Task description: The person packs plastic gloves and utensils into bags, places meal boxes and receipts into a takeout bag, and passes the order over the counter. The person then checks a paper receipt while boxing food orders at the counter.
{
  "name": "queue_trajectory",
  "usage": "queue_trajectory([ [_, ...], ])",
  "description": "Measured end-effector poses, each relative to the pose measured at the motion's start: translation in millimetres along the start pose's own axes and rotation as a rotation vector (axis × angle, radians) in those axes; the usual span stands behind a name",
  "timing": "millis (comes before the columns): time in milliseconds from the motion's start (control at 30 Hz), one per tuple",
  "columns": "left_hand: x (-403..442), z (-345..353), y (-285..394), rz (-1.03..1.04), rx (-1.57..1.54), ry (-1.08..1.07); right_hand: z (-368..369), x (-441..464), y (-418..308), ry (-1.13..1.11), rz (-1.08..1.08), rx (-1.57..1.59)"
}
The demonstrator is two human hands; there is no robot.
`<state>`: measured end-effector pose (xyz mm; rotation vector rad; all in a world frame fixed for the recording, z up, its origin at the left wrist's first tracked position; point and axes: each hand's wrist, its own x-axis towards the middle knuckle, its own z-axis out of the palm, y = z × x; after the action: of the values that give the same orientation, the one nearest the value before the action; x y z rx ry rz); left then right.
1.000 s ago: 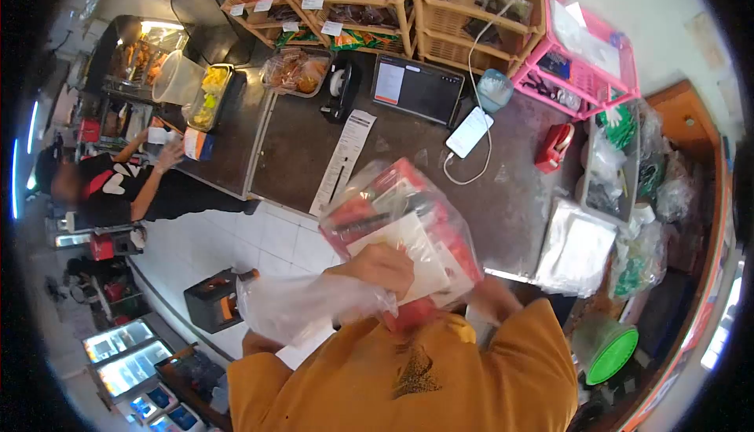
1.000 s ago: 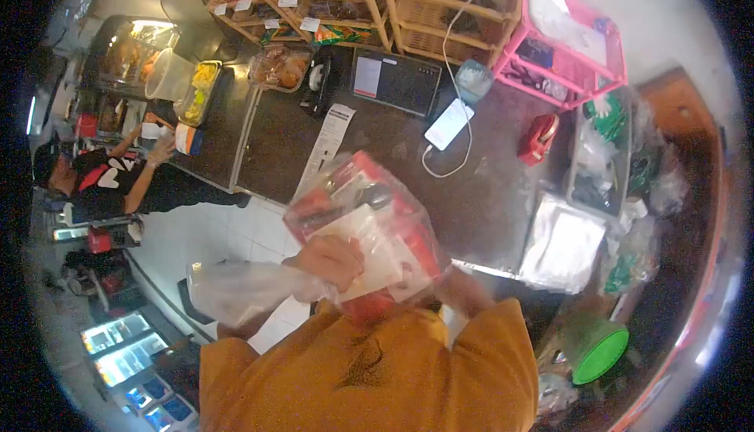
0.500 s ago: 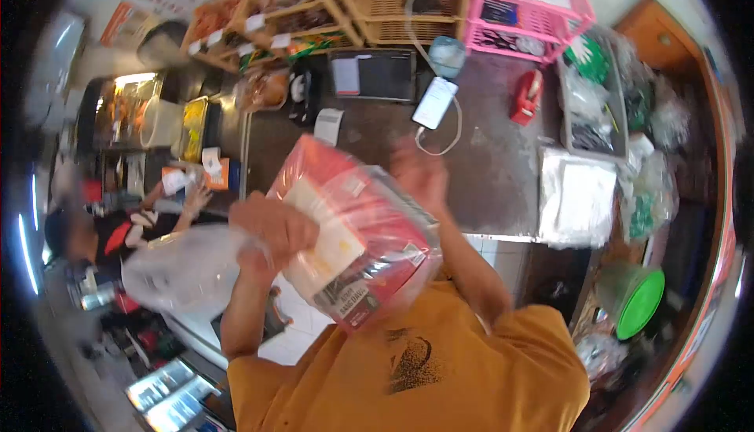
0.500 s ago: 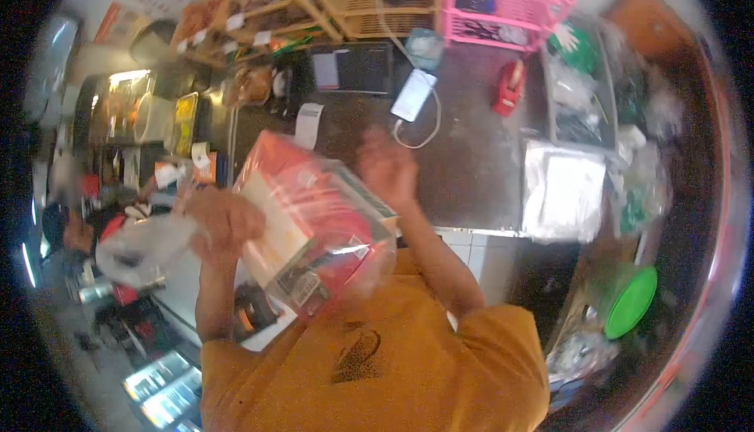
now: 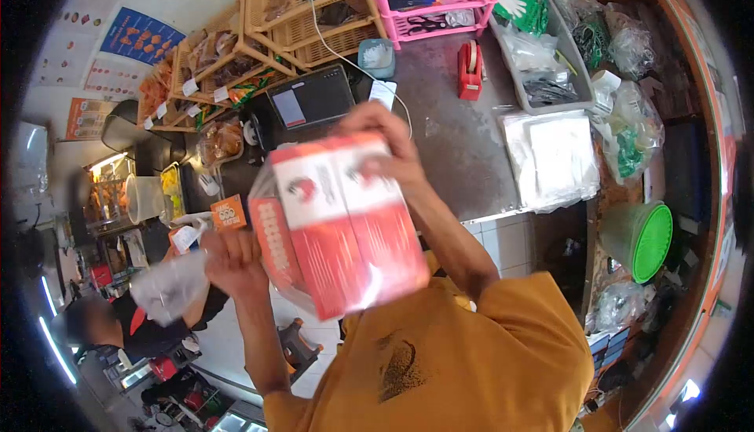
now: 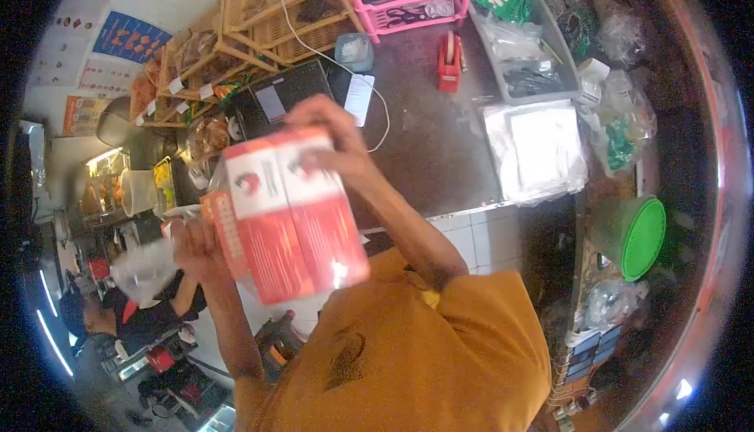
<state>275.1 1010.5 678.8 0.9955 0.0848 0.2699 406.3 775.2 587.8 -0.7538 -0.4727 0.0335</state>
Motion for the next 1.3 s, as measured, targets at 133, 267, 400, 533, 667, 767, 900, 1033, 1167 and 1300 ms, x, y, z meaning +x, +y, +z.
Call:
queue_trajectory([
  [133,39.1,16.7,-54.1,-0.253,-0.176,0.125,-52.5,-85.5,-56.3,0.019,0.192,-0.334],
  [267,14.8,-10.3,-186.2,-0.272,0.302,-0.006,-114.4,-166.7,2.7,0.302,0.491,-0.327],
  [400,-38.5,-86.8,-289.0,-0.228,1.272,-0.096,-166.7,-185.0,59.0,0.370,0.584,-0.481],
  [533,-57.4,-81.9,-278.6,-0.070,1.327,-0.237,-187.1,-54.6,62.9,0.115,0.504,-0.990],
  [667,-28.4,-61.6,-262.9,0.047,1.090,-0.126,-212.4,112.9,147.4,0.136,0.074,-1.424],
  [767,-23.4,-82.4,-275.3,0.028,0.751,-0.078,-233.2,163.6,211.9,0.044,0.327,-1.777],
  [900,-18.6,-63.6,-252.8,-0.056,1.135,-0.054,-242.3,174.5,240.9,0.062,0.445,-1.877],
  [1033,-40.1,-103.2,-276.8,-0.047,1.038,-0.073,-262.5,170.7,254.6,0.049,0.408,-1.891],
  [1167,-25.5,-78.4,-262.7,-0.166,0.834,-0.050,-268.5,175.9,242.4,0.134,0.420,-1.818],
  [1300,-16.3,-76.5,-262.5,-0.236,0.436,-0.063,-263.2,175.0,224.7,0.186,0.306,-1.715],
])
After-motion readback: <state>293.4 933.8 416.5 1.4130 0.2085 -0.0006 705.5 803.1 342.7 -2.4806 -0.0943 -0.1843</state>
